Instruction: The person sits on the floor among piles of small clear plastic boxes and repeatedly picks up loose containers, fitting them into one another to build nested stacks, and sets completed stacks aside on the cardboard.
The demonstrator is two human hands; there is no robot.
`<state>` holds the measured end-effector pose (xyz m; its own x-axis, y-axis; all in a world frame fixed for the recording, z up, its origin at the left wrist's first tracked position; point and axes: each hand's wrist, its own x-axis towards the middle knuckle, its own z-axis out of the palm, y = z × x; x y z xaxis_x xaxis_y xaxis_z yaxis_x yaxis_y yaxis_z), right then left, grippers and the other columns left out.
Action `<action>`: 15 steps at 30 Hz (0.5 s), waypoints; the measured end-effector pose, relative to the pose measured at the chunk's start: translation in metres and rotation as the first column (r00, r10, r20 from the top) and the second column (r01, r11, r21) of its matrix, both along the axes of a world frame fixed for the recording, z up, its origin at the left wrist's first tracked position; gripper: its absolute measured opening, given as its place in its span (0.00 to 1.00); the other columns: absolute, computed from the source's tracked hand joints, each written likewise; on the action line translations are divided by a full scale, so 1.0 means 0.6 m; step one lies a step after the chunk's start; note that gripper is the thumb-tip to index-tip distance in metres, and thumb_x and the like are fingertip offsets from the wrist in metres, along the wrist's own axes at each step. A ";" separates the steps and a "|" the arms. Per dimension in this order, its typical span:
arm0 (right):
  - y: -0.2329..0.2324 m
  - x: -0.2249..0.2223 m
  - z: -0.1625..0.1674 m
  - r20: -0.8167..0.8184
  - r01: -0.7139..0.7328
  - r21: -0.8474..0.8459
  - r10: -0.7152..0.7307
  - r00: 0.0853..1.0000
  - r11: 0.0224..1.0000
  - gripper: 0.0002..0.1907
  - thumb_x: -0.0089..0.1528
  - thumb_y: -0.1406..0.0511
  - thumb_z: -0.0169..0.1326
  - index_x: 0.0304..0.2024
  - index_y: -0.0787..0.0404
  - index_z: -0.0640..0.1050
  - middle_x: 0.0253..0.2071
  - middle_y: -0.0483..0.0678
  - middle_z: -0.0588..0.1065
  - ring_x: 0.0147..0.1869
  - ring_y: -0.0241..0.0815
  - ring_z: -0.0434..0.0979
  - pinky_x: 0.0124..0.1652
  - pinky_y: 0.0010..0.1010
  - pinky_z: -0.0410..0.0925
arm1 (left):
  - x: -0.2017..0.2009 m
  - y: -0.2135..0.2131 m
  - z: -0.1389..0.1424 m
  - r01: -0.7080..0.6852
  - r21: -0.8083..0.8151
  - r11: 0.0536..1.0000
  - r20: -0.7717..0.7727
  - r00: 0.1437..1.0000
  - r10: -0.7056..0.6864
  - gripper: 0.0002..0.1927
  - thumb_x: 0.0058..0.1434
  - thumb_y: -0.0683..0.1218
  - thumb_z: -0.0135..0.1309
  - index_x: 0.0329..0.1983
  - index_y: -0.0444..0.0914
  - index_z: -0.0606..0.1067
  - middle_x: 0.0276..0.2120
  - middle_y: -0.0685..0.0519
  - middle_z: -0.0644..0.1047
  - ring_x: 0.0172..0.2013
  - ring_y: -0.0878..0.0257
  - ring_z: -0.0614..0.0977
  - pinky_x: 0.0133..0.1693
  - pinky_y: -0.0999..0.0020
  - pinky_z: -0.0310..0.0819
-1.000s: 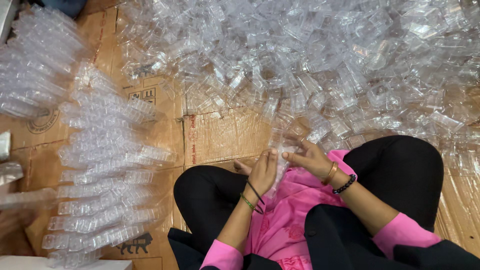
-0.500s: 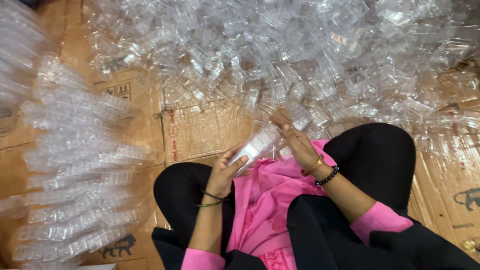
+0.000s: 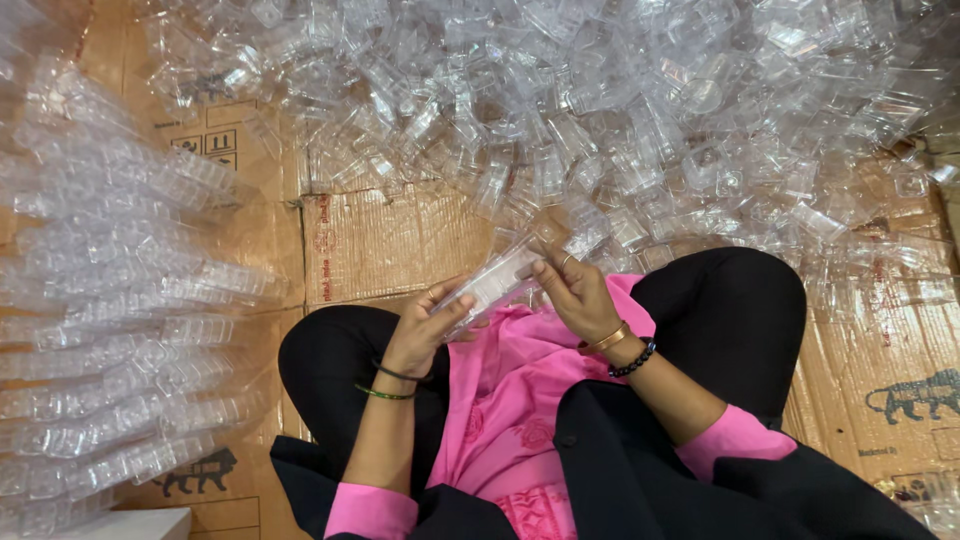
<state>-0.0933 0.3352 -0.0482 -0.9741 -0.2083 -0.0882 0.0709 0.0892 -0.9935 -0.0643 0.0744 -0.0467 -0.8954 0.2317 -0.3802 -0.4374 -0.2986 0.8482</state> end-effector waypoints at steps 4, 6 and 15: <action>0.003 -0.004 0.011 -0.216 -0.085 -0.030 0.077 0.973 0.996 0.24 0.74 0.60 0.42 0.68 0.69 0.68 0.46 0.46 0.81 0.54 0.32 0.78 0.54 0.25 0.69 | -0.004 -0.003 -0.023 -0.037 0.242 0.969 0.195 0.981 -0.011 0.23 0.68 0.50 0.53 0.61 0.31 0.71 0.46 0.43 0.81 0.37 0.52 0.88 0.32 0.66 0.84; 0.009 -0.007 0.014 -0.211 -0.120 -0.046 0.107 0.972 0.992 0.25 0.74 0.60 0.41 0.68 0.69 0.67 0.48 0.46 0.81 0.55 0.33 0.77 0.54 0.26 0.69 | -0.003 -0.006 -0.031 -0.041 0.358 0.933 0.262 0.963 -0.058 0.23 0.69 0.52 0.49 0.61 0.33 0.71 0.47 0.41 0.81 0.39 0.50 0.88 0.33 0.65 0.84; 0.018 -0.011 0.012 -0.157 -0.114 0.018 0.115 0.981 0.993 0.18 0.74 0.62 0.46 0.60 0.66 0.75 0.39 0.48 0.81 0.47 0.35 0.81 0.50 0.26 0.73 | 0.003 0.025 -0.016 0.248 -0.402 0.881 -0.221 0.908 -0.357 0.35 0.72 0.56 0.46 0.77 0.35 0.57 0.64 0.40 0.71 0.63 0.58 0.71 0.62 0.68 0.57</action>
